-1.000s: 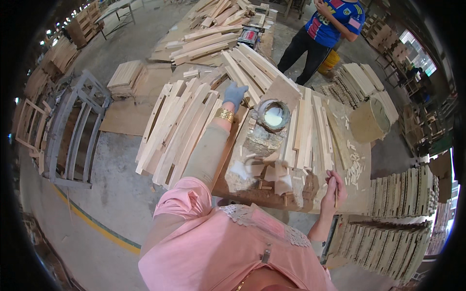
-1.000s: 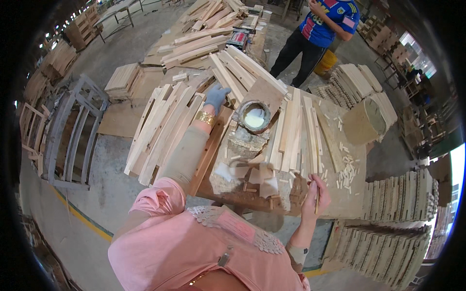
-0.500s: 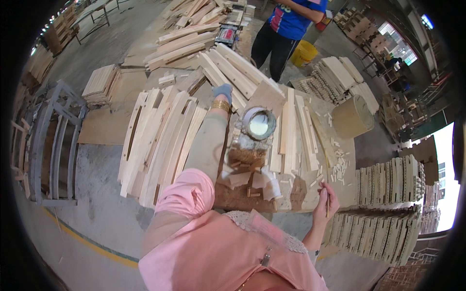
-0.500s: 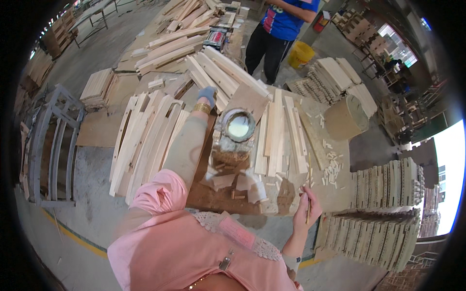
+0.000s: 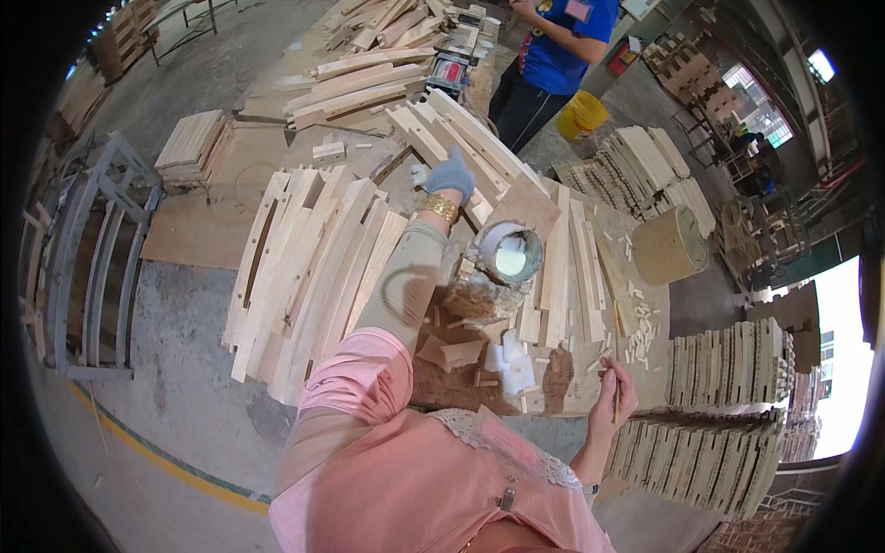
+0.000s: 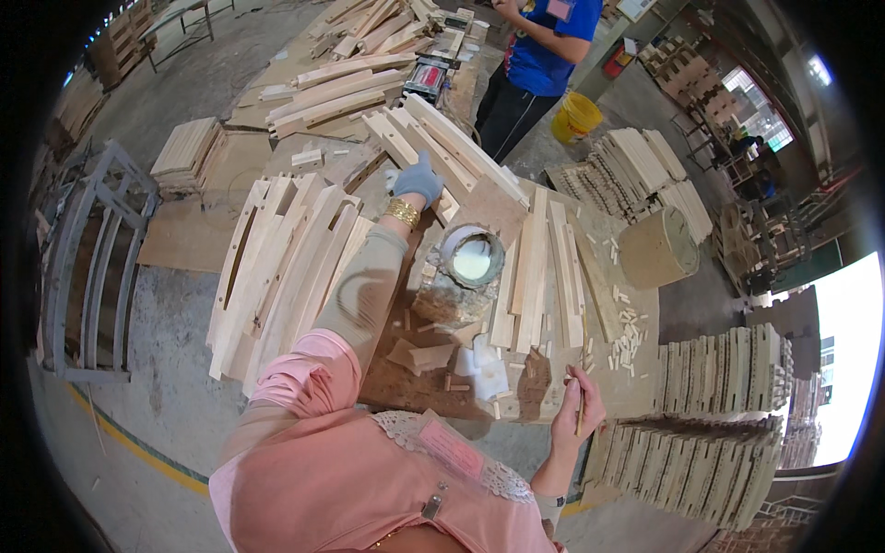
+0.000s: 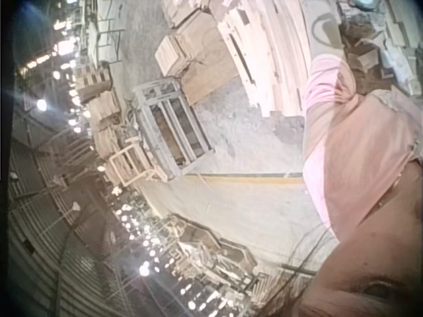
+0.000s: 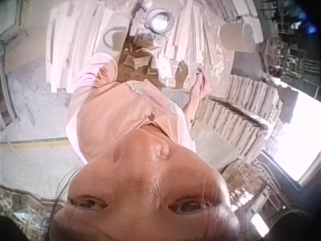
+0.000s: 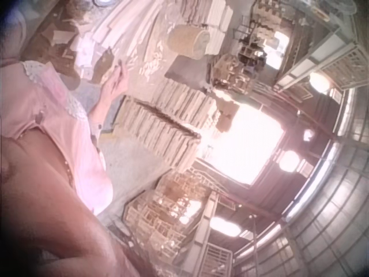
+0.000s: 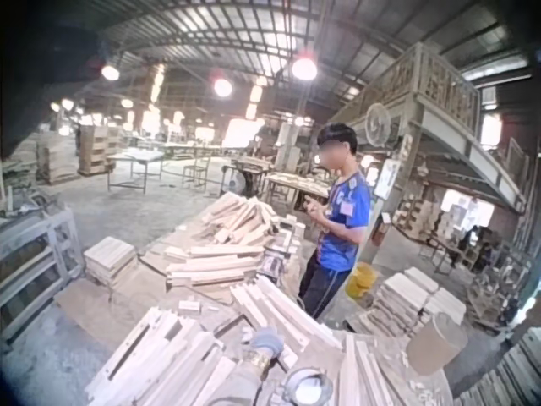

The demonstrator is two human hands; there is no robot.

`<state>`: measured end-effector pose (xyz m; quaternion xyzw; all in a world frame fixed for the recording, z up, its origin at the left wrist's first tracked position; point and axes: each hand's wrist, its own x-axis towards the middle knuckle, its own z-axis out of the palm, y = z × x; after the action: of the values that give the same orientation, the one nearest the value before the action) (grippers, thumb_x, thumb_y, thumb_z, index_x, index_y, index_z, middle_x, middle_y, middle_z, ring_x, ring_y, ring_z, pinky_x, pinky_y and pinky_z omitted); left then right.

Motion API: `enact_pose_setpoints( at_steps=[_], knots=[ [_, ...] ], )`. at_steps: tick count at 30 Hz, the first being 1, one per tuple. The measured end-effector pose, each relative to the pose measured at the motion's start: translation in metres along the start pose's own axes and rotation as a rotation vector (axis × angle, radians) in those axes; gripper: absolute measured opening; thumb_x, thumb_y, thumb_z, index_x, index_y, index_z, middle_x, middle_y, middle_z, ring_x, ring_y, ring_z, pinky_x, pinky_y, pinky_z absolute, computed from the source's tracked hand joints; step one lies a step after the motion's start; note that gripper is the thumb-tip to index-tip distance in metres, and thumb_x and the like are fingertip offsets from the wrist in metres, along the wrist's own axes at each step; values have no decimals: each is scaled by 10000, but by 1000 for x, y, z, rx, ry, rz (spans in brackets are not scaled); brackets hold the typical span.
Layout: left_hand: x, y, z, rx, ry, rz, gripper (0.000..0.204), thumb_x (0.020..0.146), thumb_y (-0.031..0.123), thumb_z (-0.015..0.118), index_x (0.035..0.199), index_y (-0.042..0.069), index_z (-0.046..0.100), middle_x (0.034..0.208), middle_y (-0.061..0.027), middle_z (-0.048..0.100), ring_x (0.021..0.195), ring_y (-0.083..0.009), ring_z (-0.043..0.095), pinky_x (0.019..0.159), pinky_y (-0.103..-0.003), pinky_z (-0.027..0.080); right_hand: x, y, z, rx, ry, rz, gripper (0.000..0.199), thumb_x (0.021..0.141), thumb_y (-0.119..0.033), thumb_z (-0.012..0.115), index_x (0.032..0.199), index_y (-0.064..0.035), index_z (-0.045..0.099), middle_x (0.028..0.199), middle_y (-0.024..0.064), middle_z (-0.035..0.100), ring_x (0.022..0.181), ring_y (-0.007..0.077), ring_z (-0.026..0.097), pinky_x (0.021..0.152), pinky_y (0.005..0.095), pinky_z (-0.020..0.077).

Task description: The person sits on the floor and mixes a white substance in a container using a stick. They then stand up, walk to a workbench, and apply the substance to small wooden pieces using a brush, placing the treated pieces on the bench.

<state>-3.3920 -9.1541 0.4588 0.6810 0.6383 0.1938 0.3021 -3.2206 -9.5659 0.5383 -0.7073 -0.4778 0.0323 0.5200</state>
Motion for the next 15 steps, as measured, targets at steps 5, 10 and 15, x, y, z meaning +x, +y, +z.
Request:
enact_pose_setpoints(
  at_steps=[5, 10, 15],
  knots=[
    [-8, -7, 6, 113, 369, 123, 535, 778, 195, 525, 1290, 133, 381, 990, -217, 570, 921, -355, 573, 778, -438, 465, -3, -8, 4, -33, -6, -8, 181, 870, -45, 504, 990, 31, 616, 917, 135, 655, 766, 178, 617, 713, 287, 496],
    [-1, -9, 4, 197, 385, 240, 219, 785, 184, 545, 986, 141, 621, 1022, -144, 544, 921, -309, 559, 783, -397, 459, -7, -13, 6, -38, 28, -11, 183, 867, -45, 503, 994, 30, 611, 919, 140, 652, 767, 183, 617, 706, 285, 493],
    [8, -6, 4, 352, 245, 313, 230, 828, 200, 491, 1015, 159, 620, 996, -139, 566, 941, -309, 562, 790, -399, 461, -12, -20, 10, -52, -2, -22, 182, 863, -43, 505, 995, 28, 608, 907, 138, 650, 772, 184, 616, 712, 287, 495]
  ],
)
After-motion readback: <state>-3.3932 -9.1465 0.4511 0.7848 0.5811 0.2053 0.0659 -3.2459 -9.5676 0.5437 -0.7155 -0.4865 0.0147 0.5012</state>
